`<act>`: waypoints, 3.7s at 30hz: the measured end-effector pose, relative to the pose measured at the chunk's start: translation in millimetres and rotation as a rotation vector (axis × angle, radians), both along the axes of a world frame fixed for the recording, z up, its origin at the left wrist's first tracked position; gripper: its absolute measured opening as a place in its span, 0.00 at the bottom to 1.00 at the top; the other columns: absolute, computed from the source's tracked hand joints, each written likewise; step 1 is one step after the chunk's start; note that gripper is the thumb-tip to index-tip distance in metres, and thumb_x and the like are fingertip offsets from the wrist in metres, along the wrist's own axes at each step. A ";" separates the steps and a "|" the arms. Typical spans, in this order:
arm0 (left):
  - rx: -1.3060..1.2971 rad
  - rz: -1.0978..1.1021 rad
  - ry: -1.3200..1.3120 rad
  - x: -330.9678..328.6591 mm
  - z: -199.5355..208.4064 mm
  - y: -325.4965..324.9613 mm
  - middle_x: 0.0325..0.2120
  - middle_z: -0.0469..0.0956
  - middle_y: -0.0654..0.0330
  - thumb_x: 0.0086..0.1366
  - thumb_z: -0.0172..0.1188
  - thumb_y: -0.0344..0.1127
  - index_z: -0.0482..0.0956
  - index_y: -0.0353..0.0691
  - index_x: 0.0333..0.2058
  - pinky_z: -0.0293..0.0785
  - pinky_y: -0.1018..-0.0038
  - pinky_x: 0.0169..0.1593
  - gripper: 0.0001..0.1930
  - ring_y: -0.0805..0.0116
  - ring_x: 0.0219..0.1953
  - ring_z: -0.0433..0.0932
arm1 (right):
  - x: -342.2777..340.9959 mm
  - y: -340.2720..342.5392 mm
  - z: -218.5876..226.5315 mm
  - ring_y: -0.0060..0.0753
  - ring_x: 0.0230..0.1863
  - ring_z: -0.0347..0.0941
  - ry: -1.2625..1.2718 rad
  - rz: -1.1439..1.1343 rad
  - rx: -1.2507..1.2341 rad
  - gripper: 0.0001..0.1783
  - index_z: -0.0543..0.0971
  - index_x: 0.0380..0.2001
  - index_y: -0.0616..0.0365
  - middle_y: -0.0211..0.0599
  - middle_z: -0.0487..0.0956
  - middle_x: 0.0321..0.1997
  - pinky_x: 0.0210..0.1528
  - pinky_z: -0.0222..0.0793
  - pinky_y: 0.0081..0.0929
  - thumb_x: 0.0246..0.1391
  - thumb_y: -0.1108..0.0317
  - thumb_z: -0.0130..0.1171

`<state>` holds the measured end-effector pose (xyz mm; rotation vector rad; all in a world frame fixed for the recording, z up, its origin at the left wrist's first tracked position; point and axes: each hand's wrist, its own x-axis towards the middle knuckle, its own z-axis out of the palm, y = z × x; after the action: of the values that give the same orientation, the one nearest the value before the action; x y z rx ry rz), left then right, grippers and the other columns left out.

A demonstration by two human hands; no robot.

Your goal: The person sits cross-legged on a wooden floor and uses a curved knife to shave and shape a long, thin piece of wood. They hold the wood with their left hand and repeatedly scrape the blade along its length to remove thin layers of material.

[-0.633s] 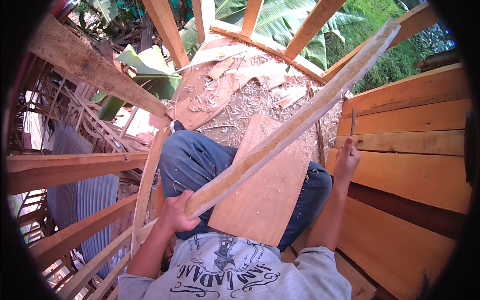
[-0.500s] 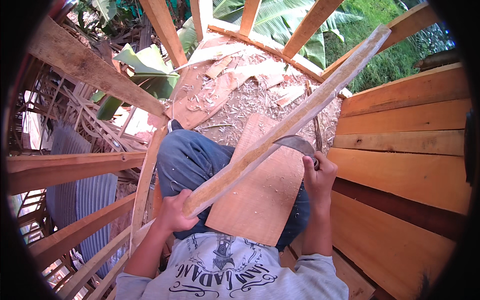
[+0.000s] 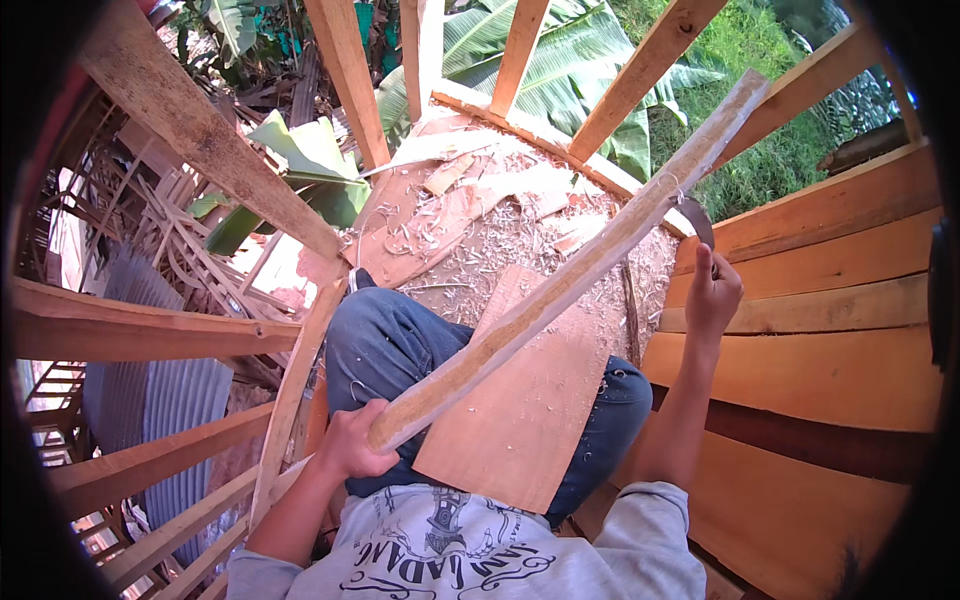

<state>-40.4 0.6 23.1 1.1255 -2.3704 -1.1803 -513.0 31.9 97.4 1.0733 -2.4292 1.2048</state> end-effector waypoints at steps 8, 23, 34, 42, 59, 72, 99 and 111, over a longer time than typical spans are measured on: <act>0.002 -0.017 -0.029 -6.3 -2.2 -2.4 0.23 0.78 0.50 0.34 0.68 0.38 0.71 0.41 0.39 0.76 0.62 0.31 0.28 0.48 0.27 0.79 | 7.7 46.1 -35.5 0.20 0.14 0.53 -0.359 0.073 -0.329 0.35 0.62 0.13 0.61 0.22 0.57 0.11 0.16 0.44 0.26 0.56 0.40 0.52; -0.045 -0.013 0.015 -2.3 1.1 -0.1 0.22 0.76 0.51 0.34 0.66 0.36 0.71 0.40 0.39 0.74 0.64 0.29 0.27 0.49 0.25 0.79 | 17.8 -9.1 2.7 0.43 0.13 0.55 0.118 0.104 0.124 0.30 0.69 0.14 0.61 0.38 0.62 0.09 0.19 0.54 0.33 0.47 0.43 0.63; 0.071 0.004 -0.034 -7.3 6.6 -3.9 0.25 0.78 0.48 0.36 0.67 0.38 0.70 0.41 0.41 0.76 0.61 0.33 0.29 0.46 0.30 0.79 | 5.7 -24.7 -17.2 0.36 0.14 0.57 -0.075 0.110 0.084 0.27 0.71 0.16 0.63 0.38 0.64 0.10 0.20 0.56 0.32 0.50 0.48 0.61; 0.049 0.001 -0.041 -3.7 5.8 -3.0 0.25 0.78 0.48 0.36 0.67 0.38 0.70 0.41 0.41 0.76 0.61 0.33 0.29 0.46 0.30 0.79 | 26.4 -31.2 -22.3 0.17 0.16 0.51 -0.238 0.268 -0.095 0.26 0.63 0.15 0.61 0.27 0.53 0.12 0.18 0.45 0.27 0.59 0.54 0.54; 0.020 -0.022 -0.027 -5.4 6.7 -3.8 0.24 0.78 0.49 0.36 0.66 0.38 0.70 0.42 0.40 0.76 0.60 0.33 0.28 0.47 0.30 0.79 | 5.9 -26.8 -26.9 0.25 0.13 0.57 -0.179 0.433 -0.160 0.25 0.65 0.14 0.59 0.31 0.59 0.11 0.18 0.53 0.26 0.54 0.54 0.60; -0.023 -0.043 -0.038 -1.3 -2.0 -3.3 0.23 0.78 0.50 0.34 0.66 0.39 0.71 0.42 0.39 0.76 0.61 0.31 0.28 0.48 0.27 0.79 | 15.2 -26.7 -31.2 0.22 0.13 0.57 -0.067 0.418 -0.198 0.23 0.69 0.17 0.62 0.32 0.62 0.12 0.18 0.53 0.25 0.58 0.55 0.56; -0.314 -0.021 0.008 -10.1 -5.1 10.7 0.17 0.76 0.55 0.39 0.74 0.51 0.71 0.37 0.35 0.74 0.67 0.22 0.31 0.58 0.20 0.80 | 105.4 30.9 -56.9 0.14 0.12 0.61 -0.800 0.607 -0.390 0.23 0.72 0.27 0.61 0.22 0.64 0.11 0.14 0.51 0.16 0.54 0.49 0.60; 0.173 -0.156 -0.205 -27.8 56.1 10.0 0.22 0.74 0.59 0.48 0.70 0.45 0.72 0.39 0.34 0.73 0.72 0.31 0.21 0.62 0.23 0.76 | 179.3 56.2 -54.5 0.14 0.05 0.49 -1.652 0.386 -0.595 0.22 0.73 0.45 0.59 0.18 0.52 0.07 0.08 0.52 0.17 0.63 0.50 0.45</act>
<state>-68.2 10.6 79.3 1.1842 -2.5912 -1.4077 -333.8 88.1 42.9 0.2050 -2.0696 3.6345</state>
